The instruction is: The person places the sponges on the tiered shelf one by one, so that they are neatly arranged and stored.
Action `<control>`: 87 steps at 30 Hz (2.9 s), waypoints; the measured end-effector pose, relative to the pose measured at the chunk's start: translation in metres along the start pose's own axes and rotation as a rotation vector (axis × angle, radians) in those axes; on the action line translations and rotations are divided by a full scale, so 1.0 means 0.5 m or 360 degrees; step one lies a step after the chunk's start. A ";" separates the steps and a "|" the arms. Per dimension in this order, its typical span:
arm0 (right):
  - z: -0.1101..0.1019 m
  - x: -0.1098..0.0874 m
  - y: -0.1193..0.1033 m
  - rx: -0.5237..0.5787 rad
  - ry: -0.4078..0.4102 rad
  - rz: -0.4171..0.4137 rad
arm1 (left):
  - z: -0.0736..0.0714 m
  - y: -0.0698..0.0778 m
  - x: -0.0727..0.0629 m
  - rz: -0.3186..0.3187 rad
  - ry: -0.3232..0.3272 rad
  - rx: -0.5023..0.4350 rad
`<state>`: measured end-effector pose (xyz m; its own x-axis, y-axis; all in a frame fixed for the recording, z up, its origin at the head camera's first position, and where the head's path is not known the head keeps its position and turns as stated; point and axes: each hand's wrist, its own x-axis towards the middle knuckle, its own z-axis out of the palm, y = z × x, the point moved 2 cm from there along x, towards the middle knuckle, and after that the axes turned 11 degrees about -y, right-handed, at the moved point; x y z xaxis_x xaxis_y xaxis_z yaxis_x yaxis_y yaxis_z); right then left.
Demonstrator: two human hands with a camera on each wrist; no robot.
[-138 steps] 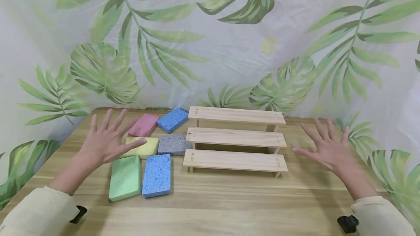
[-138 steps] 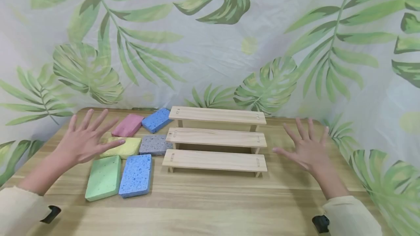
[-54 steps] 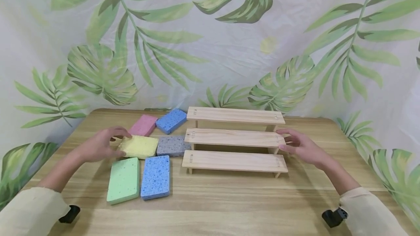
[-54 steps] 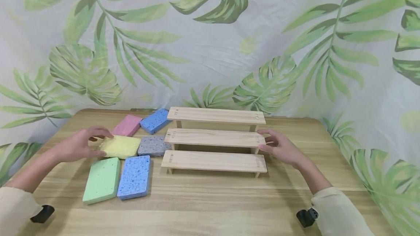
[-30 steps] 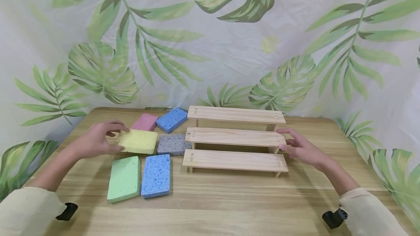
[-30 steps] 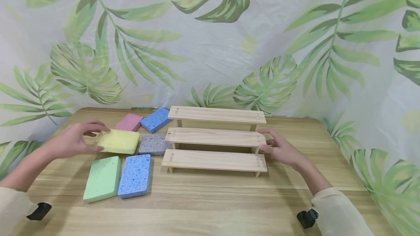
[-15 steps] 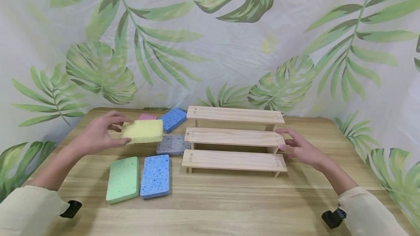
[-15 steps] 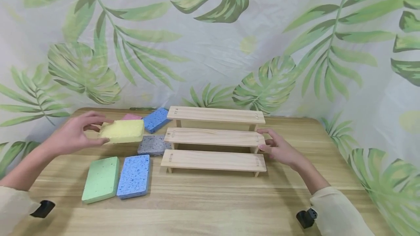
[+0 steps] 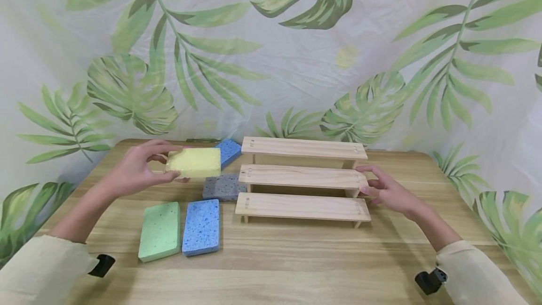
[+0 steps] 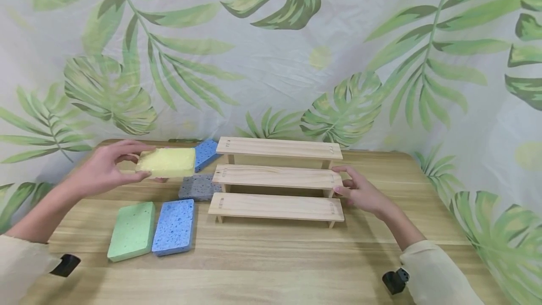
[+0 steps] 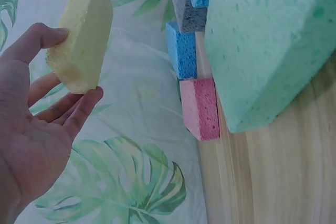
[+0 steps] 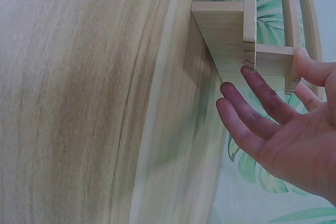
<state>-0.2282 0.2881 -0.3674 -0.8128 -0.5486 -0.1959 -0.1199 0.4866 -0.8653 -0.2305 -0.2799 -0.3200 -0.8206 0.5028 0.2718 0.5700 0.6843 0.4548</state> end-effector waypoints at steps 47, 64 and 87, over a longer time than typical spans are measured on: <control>0.001 0.007 0.006 0.0015 -0.0018 0.0047 | 0.087 0.142 0.180 0.0092 -0.0082 -0.0425; 0.000 0.003 0.003 -0.0005 -0.0008 0.0059 | 0.142 0.184 0.246 0.0215 -0.0113 -0.0487; 0.003 0.007 0.002 0.0003 -0.0021 0.0067 | 0.178 0.222 0.310 0.0236 -0.0245 -0.0661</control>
<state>-0.2307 0.2858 -0.3697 -0.8096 -0.5367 -0.2379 -0.0848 0.5079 -0.8572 -0.2906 -0.0790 -0.3027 -0.6979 0.6732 0.2446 0.5894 0.3457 0.7302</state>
